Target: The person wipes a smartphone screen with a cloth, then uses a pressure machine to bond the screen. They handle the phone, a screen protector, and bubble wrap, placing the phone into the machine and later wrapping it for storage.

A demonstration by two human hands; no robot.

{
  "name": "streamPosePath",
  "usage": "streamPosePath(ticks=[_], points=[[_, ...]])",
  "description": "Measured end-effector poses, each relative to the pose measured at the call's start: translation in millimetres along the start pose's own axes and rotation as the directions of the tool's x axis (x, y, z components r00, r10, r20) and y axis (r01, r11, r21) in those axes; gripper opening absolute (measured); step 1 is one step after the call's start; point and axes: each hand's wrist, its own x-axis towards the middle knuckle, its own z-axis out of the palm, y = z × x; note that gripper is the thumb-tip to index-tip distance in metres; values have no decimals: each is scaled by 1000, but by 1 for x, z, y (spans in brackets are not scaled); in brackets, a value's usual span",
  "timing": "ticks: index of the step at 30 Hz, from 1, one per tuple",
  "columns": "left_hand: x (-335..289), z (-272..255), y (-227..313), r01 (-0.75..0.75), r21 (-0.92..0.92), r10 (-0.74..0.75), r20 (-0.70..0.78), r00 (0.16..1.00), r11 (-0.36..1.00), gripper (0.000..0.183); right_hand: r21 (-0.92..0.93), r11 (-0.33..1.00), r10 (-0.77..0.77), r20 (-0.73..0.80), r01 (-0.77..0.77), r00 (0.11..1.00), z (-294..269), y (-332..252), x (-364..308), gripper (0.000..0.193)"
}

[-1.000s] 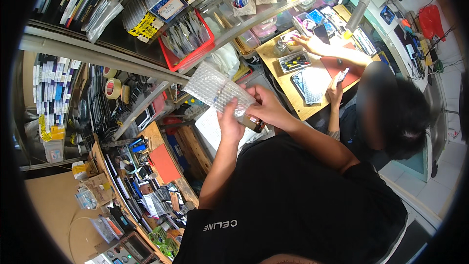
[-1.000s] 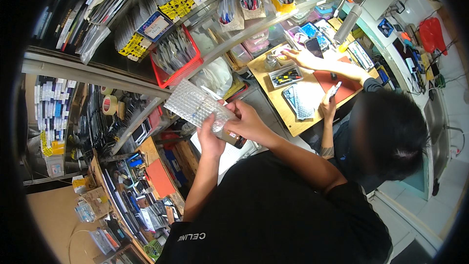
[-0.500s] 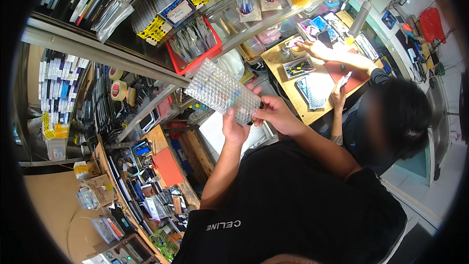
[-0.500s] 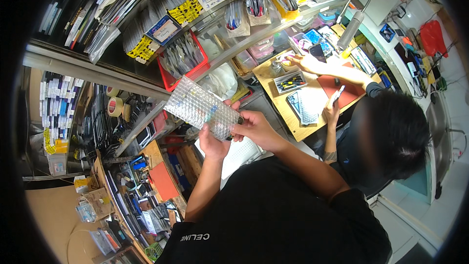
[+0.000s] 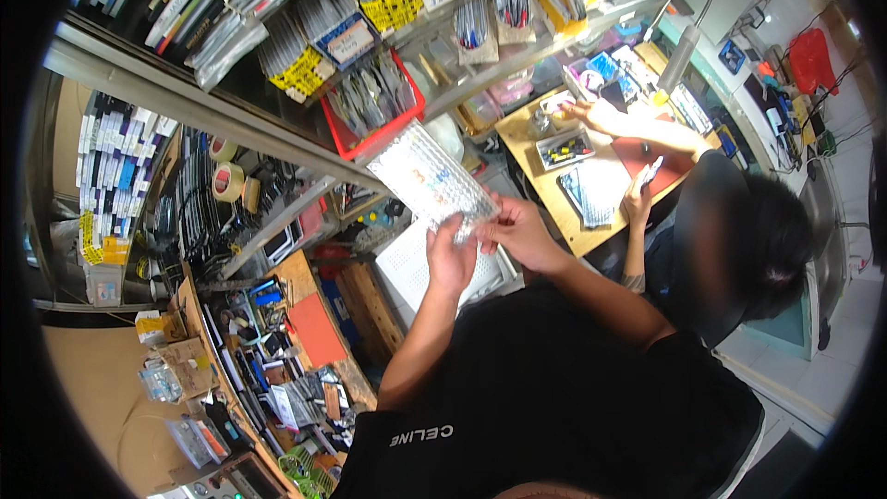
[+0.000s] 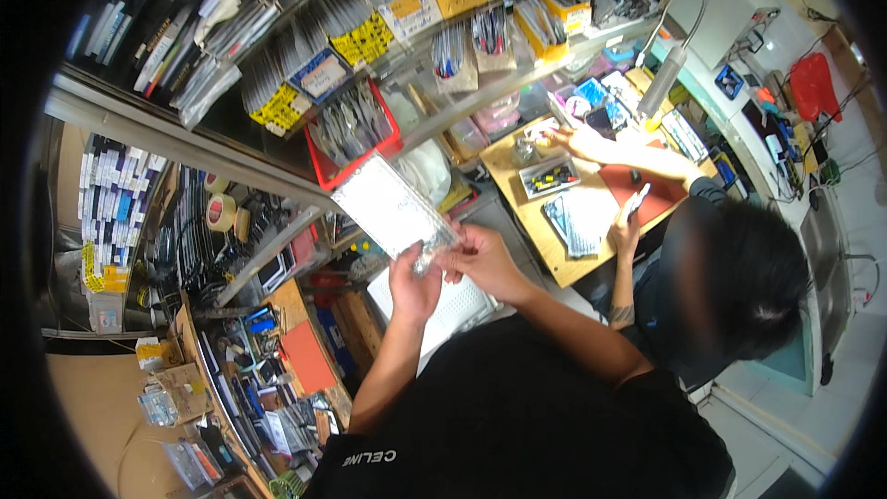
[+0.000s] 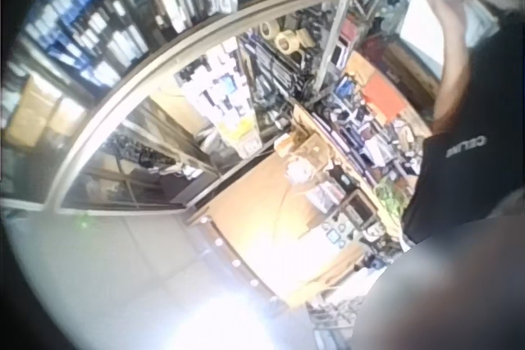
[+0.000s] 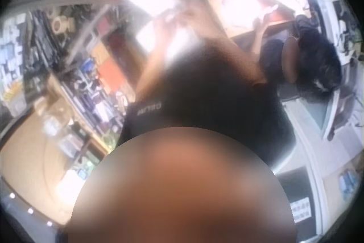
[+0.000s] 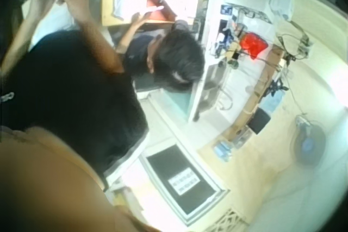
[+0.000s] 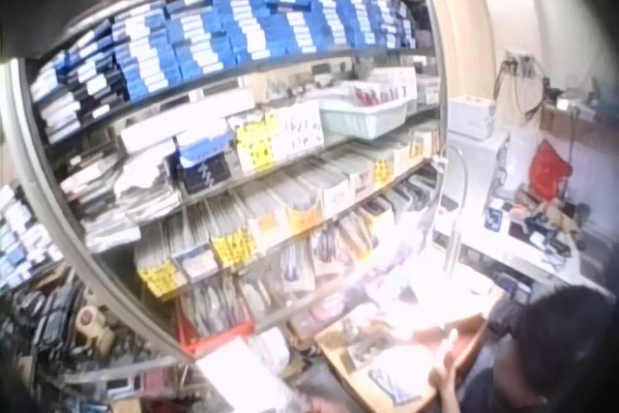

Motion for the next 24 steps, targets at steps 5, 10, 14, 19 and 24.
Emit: streamPosePath(ticks=[5,10,14,19,24], points=[[3,-8,0,-19,45,23,-81,996,999,40,102,992,-85,130,72,988,3,-5,2,32],[14,-8,7,-21,141,0,147,989,990,48,105,989,-107,-22,109,994,9,-38,24,36],[8,-26,15,-44,182,24,108,994,982,42,211,955,-141,-293,208,946,-10,-99,64,25],[-26,-97,3,33,461,78,-221,972,887,28,193,838,-409,-396,510,822,-69,-194,115,17],[-96,-166,-45,190,305,12,-556,831,933,24,-182,800,-571,-522,571,634,-108,-268,175,18]])
